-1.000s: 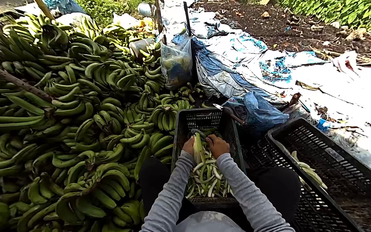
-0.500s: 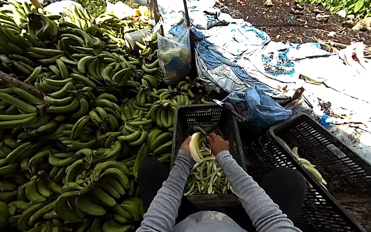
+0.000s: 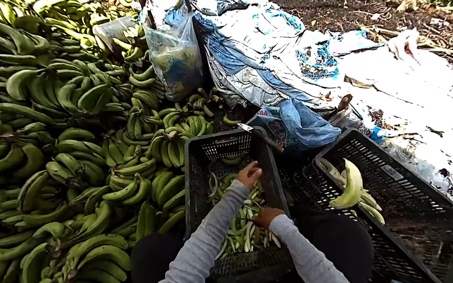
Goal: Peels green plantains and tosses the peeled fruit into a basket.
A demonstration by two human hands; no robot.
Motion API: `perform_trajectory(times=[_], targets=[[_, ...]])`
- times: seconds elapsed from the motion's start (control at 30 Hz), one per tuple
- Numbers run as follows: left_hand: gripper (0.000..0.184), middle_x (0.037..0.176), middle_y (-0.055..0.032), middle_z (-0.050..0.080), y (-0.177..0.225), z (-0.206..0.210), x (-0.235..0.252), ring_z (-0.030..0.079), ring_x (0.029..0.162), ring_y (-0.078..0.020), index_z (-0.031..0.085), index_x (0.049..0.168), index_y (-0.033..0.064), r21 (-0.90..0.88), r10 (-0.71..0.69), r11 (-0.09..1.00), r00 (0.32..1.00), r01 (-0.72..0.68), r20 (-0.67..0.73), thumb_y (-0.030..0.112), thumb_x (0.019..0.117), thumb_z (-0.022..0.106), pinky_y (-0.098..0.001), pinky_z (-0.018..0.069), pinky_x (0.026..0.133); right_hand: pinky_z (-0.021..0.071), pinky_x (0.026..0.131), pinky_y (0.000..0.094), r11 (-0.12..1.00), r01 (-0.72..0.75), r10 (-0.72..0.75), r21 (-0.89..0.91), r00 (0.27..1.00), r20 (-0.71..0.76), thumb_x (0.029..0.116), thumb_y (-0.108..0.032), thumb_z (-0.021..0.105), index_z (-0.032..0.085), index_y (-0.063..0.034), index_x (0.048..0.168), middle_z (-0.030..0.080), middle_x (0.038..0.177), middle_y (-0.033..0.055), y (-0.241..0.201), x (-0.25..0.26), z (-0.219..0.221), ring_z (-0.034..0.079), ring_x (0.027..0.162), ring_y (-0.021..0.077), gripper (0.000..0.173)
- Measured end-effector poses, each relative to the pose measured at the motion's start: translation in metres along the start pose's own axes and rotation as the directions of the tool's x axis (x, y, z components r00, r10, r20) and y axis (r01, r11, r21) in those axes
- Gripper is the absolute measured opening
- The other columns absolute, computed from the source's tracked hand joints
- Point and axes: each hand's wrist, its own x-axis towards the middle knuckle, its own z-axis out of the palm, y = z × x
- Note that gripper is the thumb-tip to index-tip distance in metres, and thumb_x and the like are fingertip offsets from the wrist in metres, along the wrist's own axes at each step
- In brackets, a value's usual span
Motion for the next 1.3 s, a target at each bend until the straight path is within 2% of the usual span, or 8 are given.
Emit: perform_trajectory(times=[0.17, 0.27, 0.47, 0.73, 0.87, 1.0, 1.13, 1.3], targets=[[0.040, 0.145, -0.0262, 0.054, -0.126, -0.079, 0.116, 0.048, 0.140, -0.0383, 0.051, 0.144, -0.0028, 0.366, -0.289, 0.848, 0.913, 0.384, -0.289, 0.016, 0.1083, 0.047, -0.0507, 0.0329, 0.118, 0.0545, 0.072, 0.0483, 0.836, 0.392, -0.018, 0.384, 0.718, -0.696, 0.1108, -0.033, 0.030, 0.065, 0.0037, 0.115, 0.068, 0.083, 0.0155, 0.085, -0.060, -0.049, 0.068, 0.074, 0.0287, 0.051], [0.045, 0.154, -0.0271, 0.043, -0.177, -0.064, 0.160, 0.040, 0.145, -0.0403, 0.050, 0.147, -0.0004, 0.591, -0.385, 0.695, 0.906, 0.410, -0.177, 0.017, 0.1056, 0.053, -0.0530, 0.0306, 0.120, 0.0569, 0.060, 0.0170, 0.369, 0.783, 0.081, 0.501, 0.510, -0.857, 0.1117, -0.036, 0.027, 0.060, -0.0080, 0.099, 0.064, 0.072, -0.0112, 0.088, -0.042, -0.050, 0.063, 0.062, -0.0014, 0.045], [0.059, 0.161, -0.0252, 0.034, -0.252, -0.033, 0.225, 0.034, 0.149, -0.0416, 0.040, 0.154, 0.0033, 0.616, -0.498, 0.569, 0.824, 0.545, -0.270, 0.017, 0.1005, 0.061, -0.0536, 0.0304, 0.120, 0.0569, 0.065, 0.0160, 0.319, 0.788, 0.050, 0.527, 0.541, -0.839, 0.1113, -0.043, 0.035, 0.064, -0.0082, 0.103, 0.065, 0.078, -0.0126, 0.075, -0.030, -0.050, 0.063, 0.068, -0.0035, 0.046], [0.095, 0.154, -0.0242, 0.045, -0.203, -0.044, 0.147, 0.043, 0.143, -0.0423, 0.033, 0.158, 0.0144, 0.699, -0.473, 0.592, 0.875, 0.401, -0.102, 0.037, 0.0827, 0.085, -0.0641, 0.0309, 0.117, 0.0564, 0.065, 0.0170, 0.335, 0.767, 0.025, 0.547, 0.573, -0.819, 0.1101, -0.022, 0.034, 0.062, -0.0025, 0.104, 0.063, 0.078, -0.0079, 0.063, -0.038, -0.058, 0.063, 0.067, -0.0018, 0.035], [0.073, 0.140, -0.0246, 0.058, -0.145, -0.057, 0.071, 0.051, 0.135, -0.0437, 0.048, 0.147, 0.0055, 0.467, -0.227, 0.831, 0.951, 0.302, -0.211, 0.020, 0.0848, 0.084, -0.0681, 0.0274, 0.115, 0.0548, 0.065, 0.0214, 0.339, 0.723, 0.026, 0.602, 0.632, -0.774, 0.1121, -0.021, 0.030, 0.061, 0.0029, 0.105, 0.061, 0.077, -0.0010, 0.057, -0.041, -0.059, 0.062, 0.066, 0.0038, 0.039], [0.077, 0.138, -0.0308, 0.054, -0.103, -0.064, -0.031, 0.060, 0.121, -0.0300, 0.042, 0.141, -0.0164, -0.051, 0.297, 0.941, 0.888, -0.335, -0.350, 0.027, 0.0859, 0.073, -0.0393, 0.0518, 0.099, 0.0558, 0.067, 0.0239, 0.334, 0.732, 0.033, 0.594, 0.621, -0.783, 0.1138, -0.023, 0.027, 0.058, 0.0068, 0.112, 0.060, 0.080, 0.0034, 0.053, -0.038, -0.052, 0.062, 0.068, 0.0066, 0.043], [0.098, 0.144, -0.0273, 0.050, -0.077, -0.038, -0.088, 0.063, 0.113, -0.0391, 0.023, 0.157, 0.0056, -0.716, -0.107, 0.695, 0.977, -0.059, -0.185, 0.075, 0.0948, -0.005, -0.0519, 0.0552, 0.081, 0.0561, 0.076, 0.0321, 0.450, 0.688, -0.003, 0.569, 0.639, -0.769, 0.1144, -0.022, 0.027, 0.056, 0.0095, 0.127, 0.063, 0.095, 0.0157, 0.052, -0.025, -0.040, 0.065, 0.078, 0.0162, 0.044], [0.057, 0.077, -0.0086, 0.060, -0.132, -0.004, -0.062, 0.055, 0.050, -0.0127, 0.051, 0.117, 0.0016, -0.842, -0.337, 0.515, 0.941, 0.161, -0.026, 0.043, 0.1122, 0.013, -0.0235, 0.0470, 0.044, 0.0257, 0.113, 0.0704, 0.830, 0.385, -0.084, 0.403, 0.802, -0.591, 0.1120, -0.040, 0.036, 0.047, -0.0107, 0.152, 0.060, 0.141, 0.0216, 0.042, -0.005, -0.006, 0.053, 0.135, 0.0400, 0.051]])
